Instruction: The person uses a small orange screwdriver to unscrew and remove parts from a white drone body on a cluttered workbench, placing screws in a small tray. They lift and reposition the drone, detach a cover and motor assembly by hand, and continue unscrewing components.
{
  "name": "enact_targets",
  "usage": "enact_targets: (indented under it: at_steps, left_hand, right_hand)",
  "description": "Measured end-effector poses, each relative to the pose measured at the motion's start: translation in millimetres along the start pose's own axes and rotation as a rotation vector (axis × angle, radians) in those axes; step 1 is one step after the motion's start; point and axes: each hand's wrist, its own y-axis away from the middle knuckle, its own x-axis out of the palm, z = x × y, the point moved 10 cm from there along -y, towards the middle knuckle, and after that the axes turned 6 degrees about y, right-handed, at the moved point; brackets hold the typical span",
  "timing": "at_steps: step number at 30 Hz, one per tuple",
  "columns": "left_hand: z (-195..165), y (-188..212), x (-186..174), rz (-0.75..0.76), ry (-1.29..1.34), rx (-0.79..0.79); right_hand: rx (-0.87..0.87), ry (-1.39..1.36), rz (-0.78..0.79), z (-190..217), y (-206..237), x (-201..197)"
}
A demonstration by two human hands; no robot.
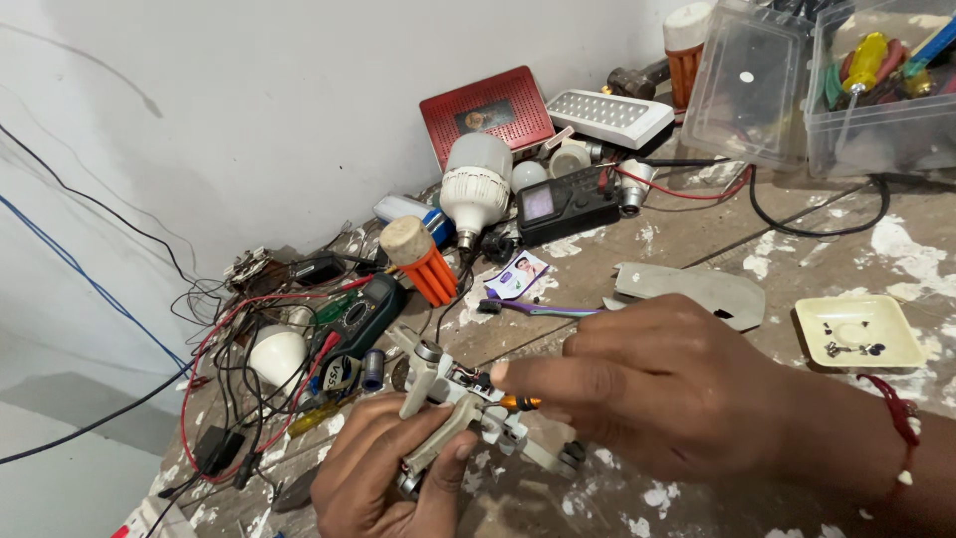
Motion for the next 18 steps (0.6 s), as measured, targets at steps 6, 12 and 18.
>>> enact_targets:
  at_steps: [6,12,18]
  left_hand:
    - [-1.1,-0.8,-0.1,-0.013,0.010,0.015]
    - [-0.9,-0.4,0.4,-0.035,0.013,-0.004]
    - [-6.5,-1.9,0.5,-0.034,0.004,0.020]
  right_hand:
    - [0.034,-0.037,0.005,4.3,-0.4,-0.1]
    - [-0.008,0.002,0.004,4.2,1.2,1.5]
    - [0.045,-0.036,0.008,-8.2,0.8,3.9]
